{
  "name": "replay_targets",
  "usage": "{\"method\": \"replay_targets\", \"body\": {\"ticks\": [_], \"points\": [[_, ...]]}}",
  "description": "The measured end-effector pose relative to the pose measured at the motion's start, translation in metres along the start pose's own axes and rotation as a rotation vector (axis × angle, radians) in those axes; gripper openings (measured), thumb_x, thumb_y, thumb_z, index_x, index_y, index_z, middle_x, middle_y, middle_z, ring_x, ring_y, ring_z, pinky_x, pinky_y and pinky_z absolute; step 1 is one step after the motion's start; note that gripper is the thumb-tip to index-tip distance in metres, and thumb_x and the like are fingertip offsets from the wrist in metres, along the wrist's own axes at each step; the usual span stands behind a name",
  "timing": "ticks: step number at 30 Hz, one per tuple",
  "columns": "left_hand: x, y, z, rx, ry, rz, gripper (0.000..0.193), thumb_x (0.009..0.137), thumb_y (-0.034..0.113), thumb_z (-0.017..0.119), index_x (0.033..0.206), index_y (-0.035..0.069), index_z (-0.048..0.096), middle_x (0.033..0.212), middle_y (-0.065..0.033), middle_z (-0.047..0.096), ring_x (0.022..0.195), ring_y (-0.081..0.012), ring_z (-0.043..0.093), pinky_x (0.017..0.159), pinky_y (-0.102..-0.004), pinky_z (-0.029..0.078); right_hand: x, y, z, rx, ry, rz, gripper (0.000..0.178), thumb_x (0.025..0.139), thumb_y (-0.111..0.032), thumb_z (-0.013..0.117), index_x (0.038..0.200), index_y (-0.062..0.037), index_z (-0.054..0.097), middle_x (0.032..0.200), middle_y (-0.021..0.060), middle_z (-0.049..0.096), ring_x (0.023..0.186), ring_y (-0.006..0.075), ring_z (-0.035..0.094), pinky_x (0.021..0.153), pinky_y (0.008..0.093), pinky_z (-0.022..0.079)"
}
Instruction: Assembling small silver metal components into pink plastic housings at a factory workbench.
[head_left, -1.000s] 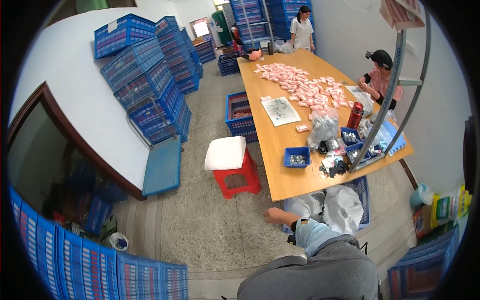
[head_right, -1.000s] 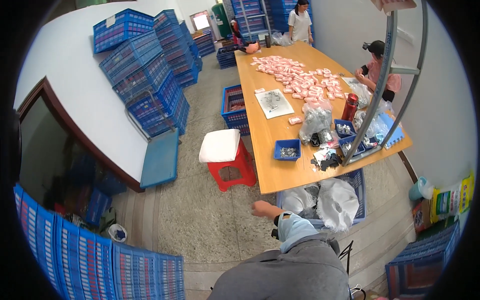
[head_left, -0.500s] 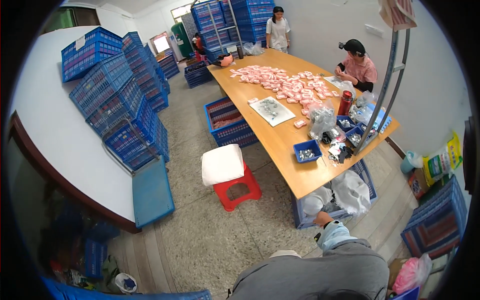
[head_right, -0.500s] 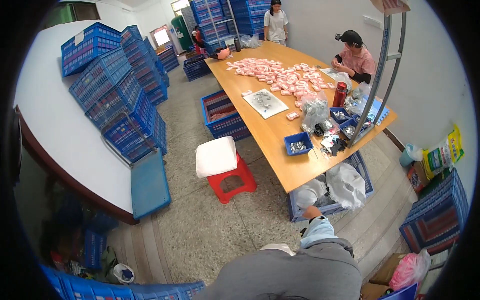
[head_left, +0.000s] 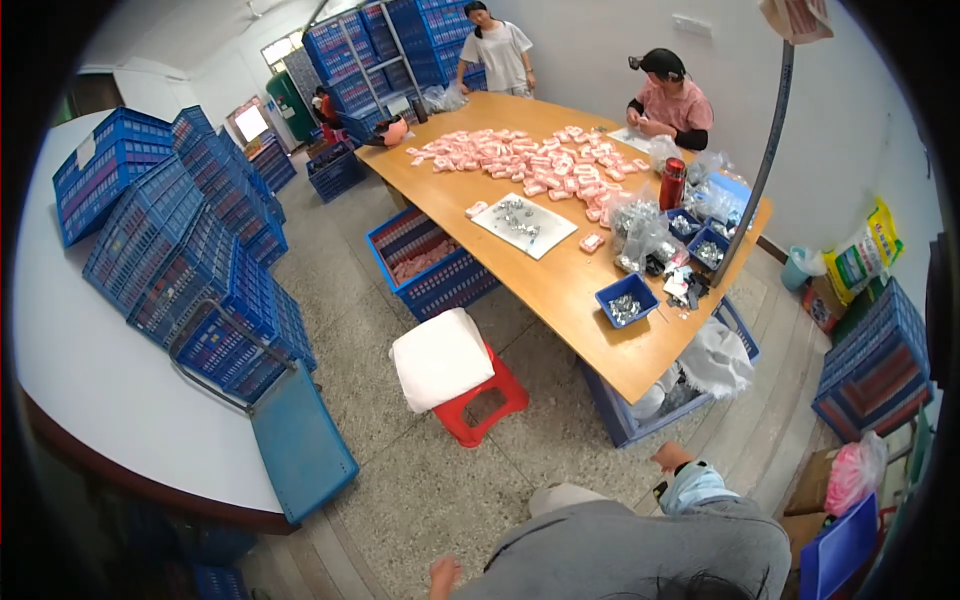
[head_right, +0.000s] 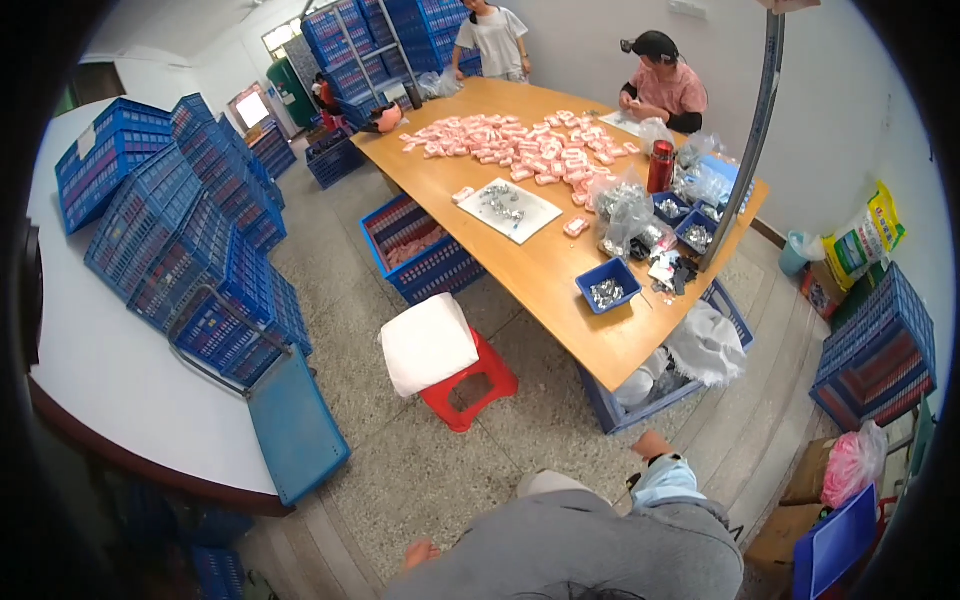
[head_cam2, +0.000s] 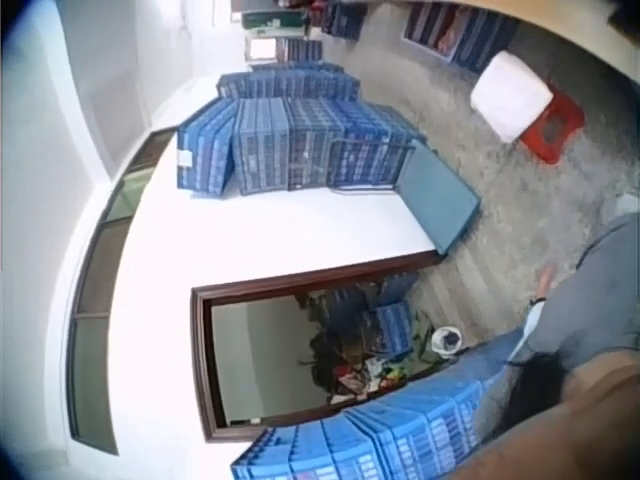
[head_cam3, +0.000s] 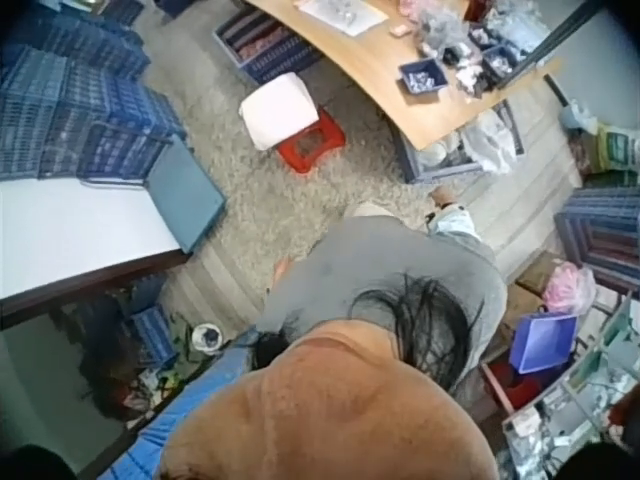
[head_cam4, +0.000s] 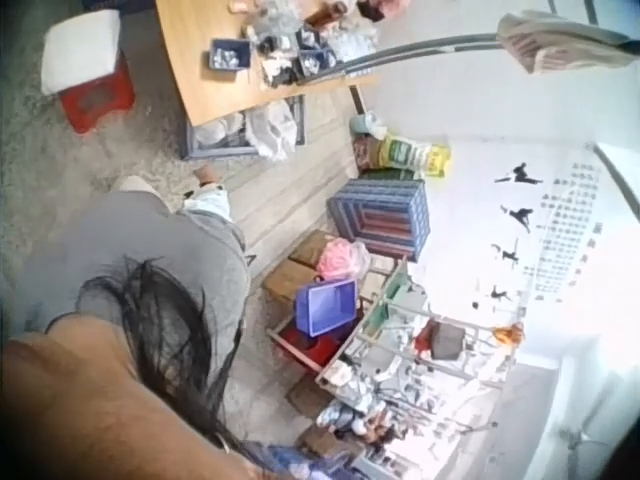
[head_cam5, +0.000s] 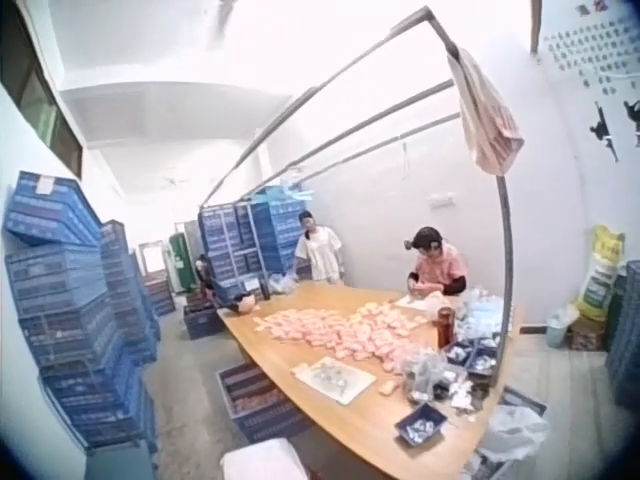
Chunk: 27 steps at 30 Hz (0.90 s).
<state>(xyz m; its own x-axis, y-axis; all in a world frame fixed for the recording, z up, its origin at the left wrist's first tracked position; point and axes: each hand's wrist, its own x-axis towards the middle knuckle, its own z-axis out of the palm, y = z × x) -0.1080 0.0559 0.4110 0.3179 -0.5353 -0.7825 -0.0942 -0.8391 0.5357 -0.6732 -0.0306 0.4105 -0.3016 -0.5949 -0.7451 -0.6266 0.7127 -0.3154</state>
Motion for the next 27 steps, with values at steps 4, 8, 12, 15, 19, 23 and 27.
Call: {"method": "replay_targets", "body": {"ticks": [4, 8, 12, 15, 19, 23, 27], "points": [[0.048, 0.025, -0.012, 0.236, -0.159, 0.131, 0.035, 0.083, 0.034, 0.049, 0.085, -0.001, 0.056, 0.085, -0.0135, 0.059, 0.071, -0.0221, 0.058, 0.062, -0.0368, 0.046, 0.045, -0.044, 0.008, -0.034, 0.077, -0.089, 0.031, 0.073, -0.029, 0.058, 0.076, 0.0016, 0.063, 0.064, 0.0113, 0.062, 0.055, 0.0216, 0.059, 0.053, 0.0336, 0.047], [0.097, 0.028, -0.019, 0.525, -0.223, 0.14, 0.03, 0.082, 0.03, 0.05, 0.083, 0.001, 0.056, 0.081, -0.013, 0.059, 0.068, -0.0221, 0.058, 0.059, -0.0364, 0.046, 0.063, -0.117, -0.002, -0.162, 0.082, -0.276, 0.03, 0.071, -0.029, 0.06, 0.083, -0.0017, 0.063, 0.066, 0.0134, 0.062, 0.058, 0.0231, 0.06, 0.054, 0.0342, 0.047], [0.171, 0.057, -0.035, 0.837, -0.279, 0.191, 0.025, 0.081, 0.026, 0.05, 0.082, 0.002, 0.057, 0.077, -0.0126, 0.058, 0.065, -0.022, 0.057, 0.057, -0.0361, 0.045, 0.062, -0.155, -0.012, -0.019, 0.18, -0.392, 0.032, 0.07, -0.031, 0.062, 0.088, -0.0058, 0.062, 0.07, 0.0119, 0.062, 0.066, 0.0252, 0.06, 0.06, 0.036, 0.047], [0.223, 0.081, -0.07, 1.059, -0.29, 0.219, 0.021, 0.08, 0.023, 0.05, 0.081, 0.003, 0.057, 0.073, -0.0122, 0.058, 0.063, -0.0219, 0.057, 0.055, -0.0358, 0.045, 0.072, -0.16, 0.002, -0.02, 0.247, -0.361, 0.027, 0.068, -0.031, 0.061, 0.081, -0.0073, 0.063, 0.073, 0.0117, 0.062, 0.072, 0.0283, 0.059, 0.066, 0.0371, 0.046], [0.287, 0.125, -0.106, 1.375, -0.337, 0.25, 0.017, 0.079, 0.019, 0.051, 0.08, 0.004, 0.057, 0.069, -0.0117, 0.057, 0.059, -0.0218, 0.056, 0.053, -0.0355, 0.044, 0.056, -0.115, 0.028, 0.121, 0.211, -0.102, 0.026, 0.066, -0.027, 0.06, 0.074, -0.0023, 0.063, 0.065, 0.0144, 0.061, 0.058, 0.0277, 0.06, 0.056, 0.037, 0.047], [0.285, 0.257, -0.081, 1.57, -0.335, 0.862, 0.02, 0.078, 0.019, 0.05, 0.069, 0.003, 0.057, 0.061, -0.0125, 0.055, 0.054, -0.0215, 0.054, 0.051, -0.0379, 0.042, 0.0, -0.078, 0.048, 0.349, 0.213, 0.323, 0.028, 0.069, -0.023, 0.062, 0.074, 0.0044, 0.061, 0.063, 0.0142, 0.061, 0.051, 0.0224, 0.06, 0.047, 0.0334, 0.047], [0.3, 0.358, -0.051, 0.763, -0.22, 0.361, 0.036, 0.081, 0.036, 0.05, 0.077, 0.001, 0.056, 0.067, -0.0093, 0.058, 0.054, -0.0209, 0.054, 0.049, -0.0364, 0.042, -0.014, -0.111, 0.057, 0.636, 0.299, 0.405, 0.02, 0.07, -0.019, 0.063, 0.074, 0.0005, 0.06, 0.063, 0.0083, 0.058, 0.055, 0.0197, 0.06, 0.046, 0.0299, 0.047]]}}
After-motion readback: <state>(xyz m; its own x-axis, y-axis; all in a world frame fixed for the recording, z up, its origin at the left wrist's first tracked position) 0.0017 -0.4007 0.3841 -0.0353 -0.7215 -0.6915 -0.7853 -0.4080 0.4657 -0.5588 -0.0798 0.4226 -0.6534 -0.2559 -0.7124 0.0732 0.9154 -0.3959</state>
